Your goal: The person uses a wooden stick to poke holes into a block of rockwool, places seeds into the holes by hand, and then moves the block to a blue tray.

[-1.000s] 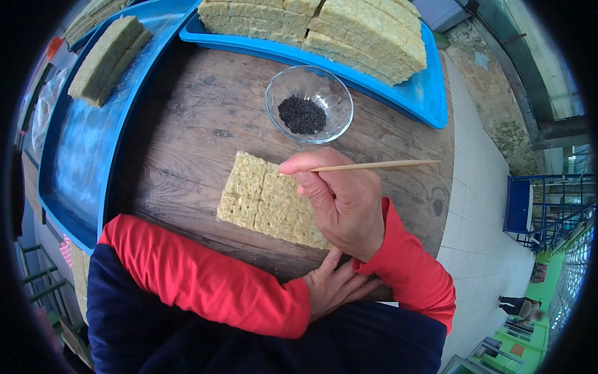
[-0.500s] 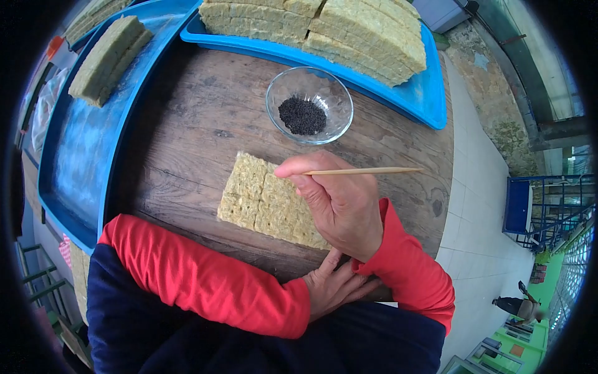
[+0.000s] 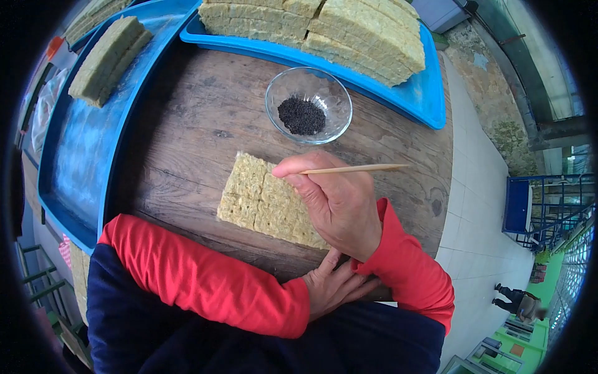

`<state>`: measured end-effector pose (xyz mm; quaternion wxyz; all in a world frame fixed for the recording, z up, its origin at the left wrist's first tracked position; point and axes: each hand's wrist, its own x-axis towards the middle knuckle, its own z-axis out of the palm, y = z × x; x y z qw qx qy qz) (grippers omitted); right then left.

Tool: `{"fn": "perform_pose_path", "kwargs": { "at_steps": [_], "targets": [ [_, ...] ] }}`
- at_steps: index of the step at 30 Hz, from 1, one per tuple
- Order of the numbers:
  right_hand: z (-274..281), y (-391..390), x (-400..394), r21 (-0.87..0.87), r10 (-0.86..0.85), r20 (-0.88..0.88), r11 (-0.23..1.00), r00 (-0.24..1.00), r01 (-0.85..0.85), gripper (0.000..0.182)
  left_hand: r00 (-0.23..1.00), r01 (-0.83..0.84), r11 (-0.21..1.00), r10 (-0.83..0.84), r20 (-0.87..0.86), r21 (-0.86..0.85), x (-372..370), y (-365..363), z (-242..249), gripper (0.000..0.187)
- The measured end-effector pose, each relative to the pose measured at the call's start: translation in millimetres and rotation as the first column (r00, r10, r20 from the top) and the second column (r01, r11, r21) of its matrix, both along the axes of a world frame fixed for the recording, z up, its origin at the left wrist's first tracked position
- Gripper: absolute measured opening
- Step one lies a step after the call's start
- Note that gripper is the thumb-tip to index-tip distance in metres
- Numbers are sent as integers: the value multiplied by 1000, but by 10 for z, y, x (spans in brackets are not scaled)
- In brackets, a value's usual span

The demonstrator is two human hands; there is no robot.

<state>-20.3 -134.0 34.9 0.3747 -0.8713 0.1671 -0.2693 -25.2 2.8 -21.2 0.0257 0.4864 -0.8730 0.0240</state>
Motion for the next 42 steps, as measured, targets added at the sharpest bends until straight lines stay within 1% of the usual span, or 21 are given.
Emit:
{"fn": "perform_pose_path", "kwargs": {
  "at_steps": [1,2,4,6,8,10,11,13,14,16,18,19,21,23,26,27,29,31,33,37,42],
  "targets": [
    [-10,1,-4,0,0,0,1000,1000,0,10,1000,-3,1000,3,4,-3,-28,18,-31,66],
    [-24,1,-9,35,-12,32,999,999,11,10,1000,-4,1000,4,4,-3,-49,28,-88,66],
    [-30,-3,-14,71,-25,64,997,998,20,10,992,40,999,-43,-123,-28,-42,22,-173,65],
    [-27,-10,-17,47,-18,26,999,999,17,10,990,60,998,-63,-124,-22,-38,17,-186,64],
    [-20,-12,-6,33,-10,23,999,1000,9,10,989,81,997,-83,-126,-15,46,-18,-82,64],
    [-19,-18,7,19,-2,20,1000,1000,2,10,995,101,994,-100,-23,35,102,-7,5,63],
    [-22,-24,13,-10,15,18,1000,1000,-15,10,995,101,994,-100,-23,35,130,24,18,63],
    [-20,-25,14,-38,31,16,999,999,-31,10,997,79,990,-78,11,-119,175,82,40,63],
    [-15,-22,11,-33,25,18,999,1000,-25,10,997,79,990,-79,11,-119,164,67,46,63],
    [-20,-22,-3,-28,20,22,999,1000,-19,9,992,104,994,-105,-65,-15,161,-4,79,62],
    [-42,-20,-38,32,14,51,999,999,-16,18,997,67,991,-62,46,-120,204,-42,140,64],
    [-33,-16,-56,32,14,51,999,999,-16,18,998,69,991,-68,14,-112,176,-48,101,65],
    [-1,-7,-81,78,-17,-41,997,999,21,17,997,73,992,-75,-18,-103,115,-56,28,66],
    [17,-14,-83,57,-7,-49,998,999,9,16,997,22,999,-25,-79,-40,77,-36,15,67],
    [25,-21,-79,11,9,-65,1000,998,-8,16,998,48,999,-47,-35,11,82,-34,62,67],
    [25,-22,-78,-14,13,-72,1000,997,-14,16,998,48,999,-47,-36,12,94,-40,62,67],
    [32,-20,-77,-10,14,-74,1000,997,-15,16,996,44,999,-44,-81,-4,64,-27,-24,66],
    [18,-15,-65,-6,15,-77,1000,997,-16,16,995,45,999,-46,-84,-9,27,-9,-87,66],
    [-26,2,-33,12,-31,14,999,999,31,7,995,49,999,-51,-91,-20,-9,8,-137,66],
    [-5,16,-20,30,-31,-7,999,1000,31,7,995,48,998,-52,-89,-47,-17,13,-149,66],
    [7,8,-16,-8,-8,-8,1000,1000,8,6,996,19,998,-25,-88,-65,-22,12,-142,65]
  ]
}}
